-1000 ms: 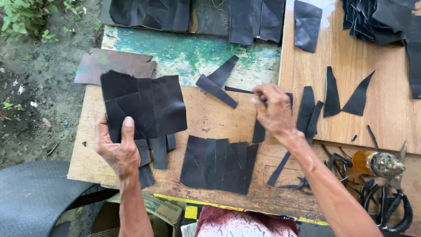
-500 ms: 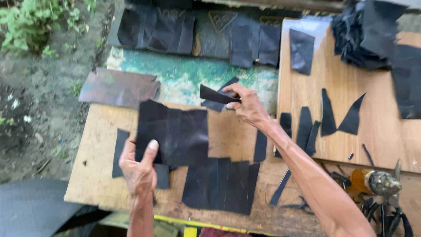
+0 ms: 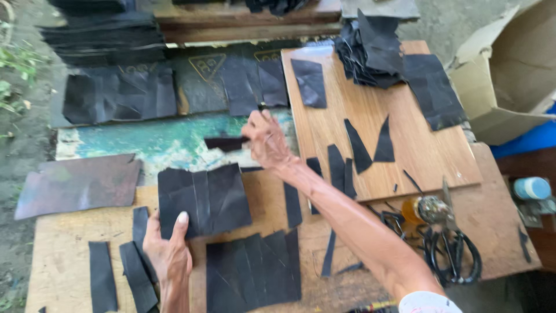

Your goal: The person sorts and organizes various cut pieces of black rubber on a wooden workbench. They pick up individual pieces, inspect them, and place them into specific piles or stacks, occasionally using a metal template to check dimensions.

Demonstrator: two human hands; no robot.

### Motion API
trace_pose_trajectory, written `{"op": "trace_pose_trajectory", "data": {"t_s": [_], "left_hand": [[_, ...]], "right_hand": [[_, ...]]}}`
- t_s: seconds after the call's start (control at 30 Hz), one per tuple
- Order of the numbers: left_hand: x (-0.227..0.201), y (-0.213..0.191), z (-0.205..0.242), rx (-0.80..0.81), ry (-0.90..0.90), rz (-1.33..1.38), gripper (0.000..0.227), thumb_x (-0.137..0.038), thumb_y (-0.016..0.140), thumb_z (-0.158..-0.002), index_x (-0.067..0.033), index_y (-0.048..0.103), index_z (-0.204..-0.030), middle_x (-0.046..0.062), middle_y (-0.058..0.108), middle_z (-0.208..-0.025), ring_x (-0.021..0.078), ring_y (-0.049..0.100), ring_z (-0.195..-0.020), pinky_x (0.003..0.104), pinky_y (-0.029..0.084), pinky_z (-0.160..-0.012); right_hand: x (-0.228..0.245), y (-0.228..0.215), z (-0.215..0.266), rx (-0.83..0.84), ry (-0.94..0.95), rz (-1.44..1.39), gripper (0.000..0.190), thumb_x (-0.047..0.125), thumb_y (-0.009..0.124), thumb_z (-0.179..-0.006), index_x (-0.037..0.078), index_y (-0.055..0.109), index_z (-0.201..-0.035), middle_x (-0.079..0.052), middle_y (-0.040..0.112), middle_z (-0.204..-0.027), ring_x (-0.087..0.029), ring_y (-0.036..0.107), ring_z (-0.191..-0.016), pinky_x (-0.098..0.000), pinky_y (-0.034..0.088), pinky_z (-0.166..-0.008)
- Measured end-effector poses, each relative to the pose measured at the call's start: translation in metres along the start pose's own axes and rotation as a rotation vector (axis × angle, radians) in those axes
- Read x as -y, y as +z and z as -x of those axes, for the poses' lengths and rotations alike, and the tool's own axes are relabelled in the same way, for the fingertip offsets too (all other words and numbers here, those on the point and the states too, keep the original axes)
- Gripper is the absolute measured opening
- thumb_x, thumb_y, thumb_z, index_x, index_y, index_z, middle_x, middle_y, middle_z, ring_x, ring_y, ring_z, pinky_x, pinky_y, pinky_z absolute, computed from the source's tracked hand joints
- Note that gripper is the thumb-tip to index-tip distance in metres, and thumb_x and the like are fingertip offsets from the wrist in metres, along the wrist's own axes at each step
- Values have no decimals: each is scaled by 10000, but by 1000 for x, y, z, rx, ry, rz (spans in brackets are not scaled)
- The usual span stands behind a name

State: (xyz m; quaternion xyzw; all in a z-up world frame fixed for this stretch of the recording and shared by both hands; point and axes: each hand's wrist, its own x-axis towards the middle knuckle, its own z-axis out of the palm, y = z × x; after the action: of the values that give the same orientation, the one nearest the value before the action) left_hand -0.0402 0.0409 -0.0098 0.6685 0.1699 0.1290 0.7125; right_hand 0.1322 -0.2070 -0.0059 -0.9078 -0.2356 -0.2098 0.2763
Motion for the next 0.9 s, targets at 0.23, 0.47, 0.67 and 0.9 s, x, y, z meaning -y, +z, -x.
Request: {"op": "trace_pose_trajectory", "data": {"t_s": [0.23, 0.47, 0.67, 0.9], "left_hand": [[-23, 15, 5, 174, 115, -384, 557, -26, 706, -890, 70, 554, -1417, 155, 673, -1277, 191, 627, -1152, 307, 476, -1037], [-27, -5, 23, 114, 340, -728, 660, -11, 730, -973, 132, 396, -1524, 297, 503, -1486, 338, 546, -1361, 396, 465, -1137], [-60, -11, 59, 75, 319, -613, 488, 21, 686, -1013, 90, 520, -1467, 235, 624, -1380, 289, 653, -1262, 372, 545, -1041], [-60, -10, 74, -11, 208, -438, 293, 18, 696, -966, 44, 654, -1254, 109, 739, -933, 147, 724, -793, 263, 611, -659]], "right_hand": [[35, -149, 87, 105, 704, -504, 229, 171, 767, -921, -7, 647, -1000, -44, 661, -760, -111, 674, -663, -334, 552, -563], [52, -191, 253, -81, 1006, -766, 276, 139, 635, -1015, -33, 673, -1229, 8, 719, -1054, -56, 622, -919, -222, 517, -836], [48, -209, 308, 42, 1020, -279, 239, 134, 662, -1024, -15, 692, -1208, -114, 748, -955, -134, 629, -873, -310, 521, -825], [65, -216, 296, -8, 820, -60, 362, 92, 660, -954, -21, 626, -1296, -233, 705, -1101, -361, 698, -1001, -407, 530, -845]]}}
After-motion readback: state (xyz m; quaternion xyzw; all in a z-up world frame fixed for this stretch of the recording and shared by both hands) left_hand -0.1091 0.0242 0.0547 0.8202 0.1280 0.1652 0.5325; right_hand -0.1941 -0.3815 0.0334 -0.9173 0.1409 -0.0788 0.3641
